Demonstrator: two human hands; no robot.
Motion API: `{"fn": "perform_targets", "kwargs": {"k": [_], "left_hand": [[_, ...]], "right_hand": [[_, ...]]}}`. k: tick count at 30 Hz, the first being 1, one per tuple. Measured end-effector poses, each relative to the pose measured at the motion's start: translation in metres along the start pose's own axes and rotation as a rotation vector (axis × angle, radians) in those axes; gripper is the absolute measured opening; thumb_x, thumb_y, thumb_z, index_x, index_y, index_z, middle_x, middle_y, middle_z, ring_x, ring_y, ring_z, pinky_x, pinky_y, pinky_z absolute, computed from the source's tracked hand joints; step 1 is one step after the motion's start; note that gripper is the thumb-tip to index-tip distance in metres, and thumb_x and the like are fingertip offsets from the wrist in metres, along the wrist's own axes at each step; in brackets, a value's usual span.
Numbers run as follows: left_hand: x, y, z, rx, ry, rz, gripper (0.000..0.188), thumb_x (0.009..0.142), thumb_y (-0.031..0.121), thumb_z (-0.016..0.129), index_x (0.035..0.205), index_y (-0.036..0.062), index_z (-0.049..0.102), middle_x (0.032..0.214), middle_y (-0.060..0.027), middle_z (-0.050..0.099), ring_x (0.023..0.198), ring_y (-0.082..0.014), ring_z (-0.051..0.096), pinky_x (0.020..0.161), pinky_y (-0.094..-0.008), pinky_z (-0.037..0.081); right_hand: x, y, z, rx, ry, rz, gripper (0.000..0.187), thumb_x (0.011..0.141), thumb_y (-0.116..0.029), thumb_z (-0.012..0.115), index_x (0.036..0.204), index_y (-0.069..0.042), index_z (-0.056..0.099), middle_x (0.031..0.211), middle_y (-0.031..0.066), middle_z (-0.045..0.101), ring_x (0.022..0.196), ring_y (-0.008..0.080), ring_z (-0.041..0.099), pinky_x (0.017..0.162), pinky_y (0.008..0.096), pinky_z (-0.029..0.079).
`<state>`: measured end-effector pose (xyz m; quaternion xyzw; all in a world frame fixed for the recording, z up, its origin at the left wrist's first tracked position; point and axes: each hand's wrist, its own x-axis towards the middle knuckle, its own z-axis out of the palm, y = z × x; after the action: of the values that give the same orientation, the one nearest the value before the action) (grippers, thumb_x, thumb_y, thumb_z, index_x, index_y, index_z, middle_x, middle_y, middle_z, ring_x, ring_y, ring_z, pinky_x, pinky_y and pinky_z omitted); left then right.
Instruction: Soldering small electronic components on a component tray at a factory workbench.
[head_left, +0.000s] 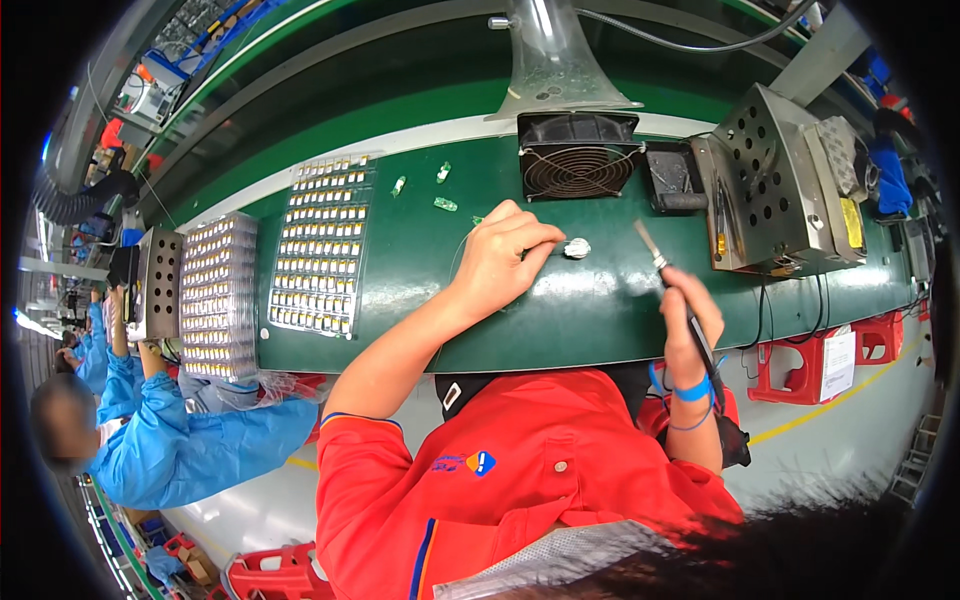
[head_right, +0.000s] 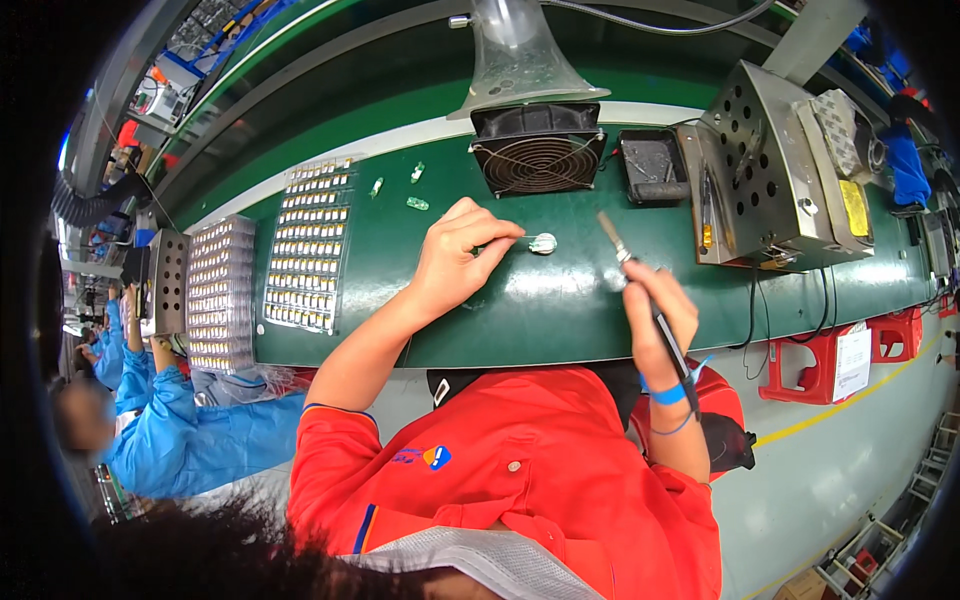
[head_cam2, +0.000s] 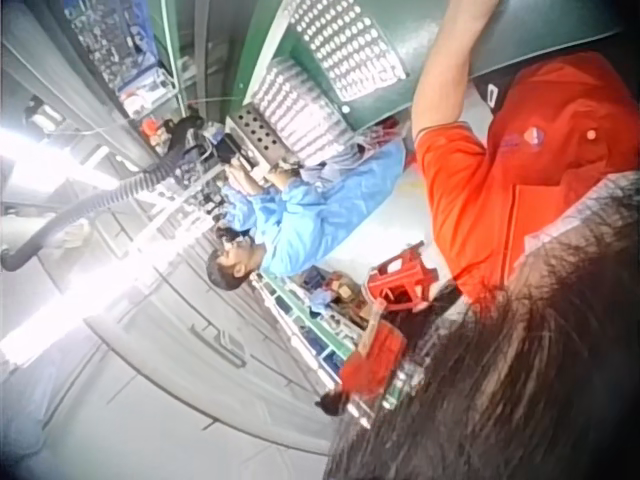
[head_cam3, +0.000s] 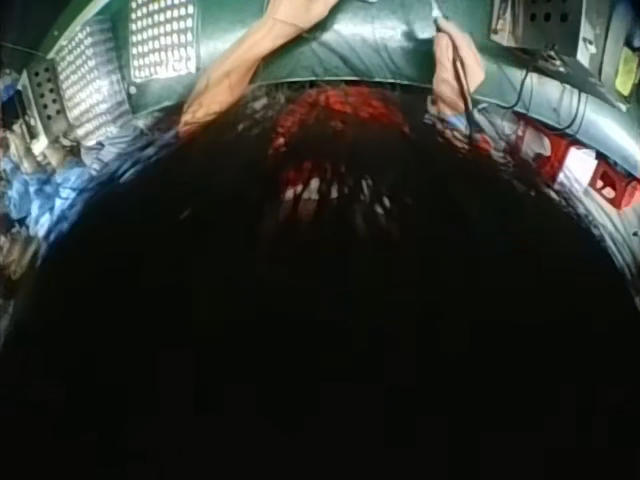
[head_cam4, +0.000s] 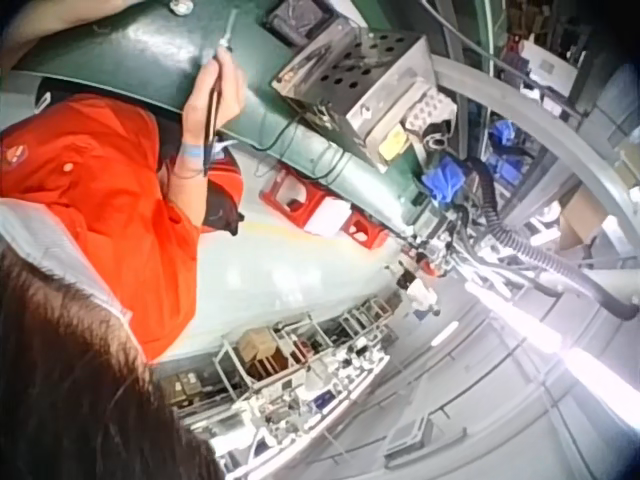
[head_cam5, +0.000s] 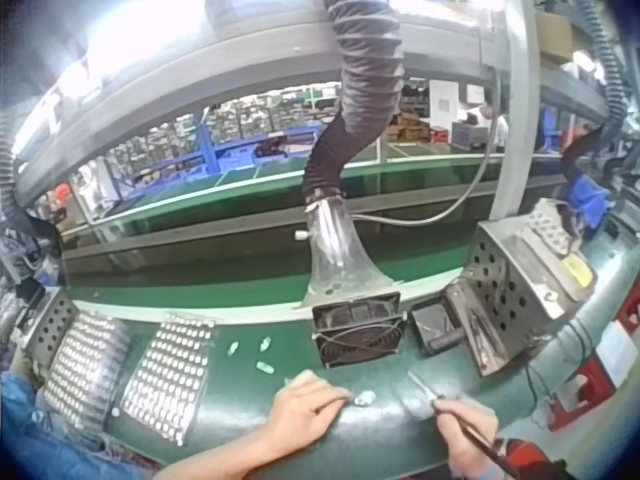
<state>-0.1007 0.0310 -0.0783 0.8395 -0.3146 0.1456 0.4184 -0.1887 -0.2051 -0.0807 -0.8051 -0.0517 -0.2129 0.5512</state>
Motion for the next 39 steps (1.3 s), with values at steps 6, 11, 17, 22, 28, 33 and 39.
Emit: {"fn": "perform_targets", "kwargs": {"k": [6, 11, 17, 22, 28, 33, 39], "left_hand": [[-0.003, 0.002, 0.005, 0.103, -0.002, 0.070, 0.012, 0.071, 0.000, 0.066, 0.081, 0.0062, 0.065, 0.069, -0.0035, 0.059, 0.071, -0.0214, 0.053, 0.065, -0.0324, 0.044], [-0.004, 0.001, 0.006, 0.124, -0.018, 0.076, 0.013, 0.070, 0.000, 0.066, 0.081, 0.0064, 0.065, 0.070, -0.0031, 0.059, 0.070, -0.0217, 0.052, 0.066, -0.0329, 0.044], [-0.004, 0.001, 0.008, 0.155, -0.013, 0.096, 0.013, 0.069, 0.000, 0.066, 0.081, 0.0065, 0.065, 0.069, -0.0028, 0.058, 0.070, -0.0214, 0.052, 0.064, -0.0329, 0.042], [-0.004, 0.001, 0.009, 0.168, -0.014, 0.114, 0.013, 0.069, 0.001, 0.067, 0.080, 0.0068, 0.065, 0.069, -0.0028, 0.058, 0.070, -0.0212, 0.052, 0.063, -0.0331, 0.041], [-0.001, -0.001, 0.010, 0.164, -0.015, 0.124, 0.013, 0.068, 0.001, 0.067, 0.081, 0.0066, 0.065, 0.069, -0.0028, 0.058, 0.071, -0.0210, 0.052, 0.063, -0.0330, 0.040], [-0.011, -0.007, 0.006, 0.175, 0.006, 0.121, 0.014, 0.069, 0.003, 0.067, 0.082, 0.0076, 0.065, 0.069, -0.0031, 0.058, 0.073, -0.0229, 0.054, 0.064, -0.0346, 0.041], [-0.004, -0.004, -0.055, 0.445, 0.031, 0.166, 0.017, 0.065, 0.004, 0.062, 0.079, 0.0117, 0.064, 0.085, -0.0020, 0.056, 0.095, -0.0269, 0.047, 0.080, -0.0443, 0.034]], "right_hand": [[-0.016, -0.001, 0.011, 0.035, -0.082, -0.075, 0.017, 0.076, 0.005, 0.058, 0.091, 0.002, 0.063, 0.061, 0.0057, 0.047, 0.055, 0.0141, 0.043, 0.051, 0.0261, 0.034], [-0.014, 0.001, 0.013, 0.030, -0.137, -0.129, 0.014, 0.077, 0.004, 0.057, 0.091, 0.003, 0.062, 0.060, 0.0060, 0.047, 0.054, 0.0159, 0.041, 0.051, 0.0275, 0.033], [-0.013, -0.001, 0.015, 0.021, -0.145, -0.134, 0.013, 0.077, 0.003, 0.059, 0.090, 0.004, 0.062, 0.059, 0.0065, 0.048, 0.053, 0.0164, 0.041, 0.051, 0.0278, 0.033], [-0.013, 0.000, 0.014, 0.016, -0.157, -0.122, 0.013, 0.077, 0.003, 0.059, 0.090, 0.004, 0.062, 0.058, 0.0064, 0.048, 0.053, 0.0164, 0.041, 0.051, 0.0280, 0.033], [-0.011, 0.001, 0.015, 0.012, -0.156, -0.111, 0.013, 0.077, 0.003, 0.059, 0.090, 0.004, 0.062, 0.058, 0.0063, 0.047, 0.053, 0.0163, 0.042, 0.051, 0.0281, 0.033], [-0.009, -0.007, 0.021, -0.028, -0.192, -0.091, 0.016, 0.073, 0.007, 0.059, 0.088, 0.002, 0.063, 0.059, 0.0083, 0.049, 0.052, 0.0185, 0.044, 0.049, 0.0290, 0.035], [-0.022, 0.003, 0.008, -0.044, -0.162, -0.012, 0.018, 0.084, -0.001, 0.052, 0.098, 0.003, 0.062, 0.072, 0.0059, 0.056, 0.061, 0.0108, 0.049, 0.056, 0.0239, 0.038]]}}
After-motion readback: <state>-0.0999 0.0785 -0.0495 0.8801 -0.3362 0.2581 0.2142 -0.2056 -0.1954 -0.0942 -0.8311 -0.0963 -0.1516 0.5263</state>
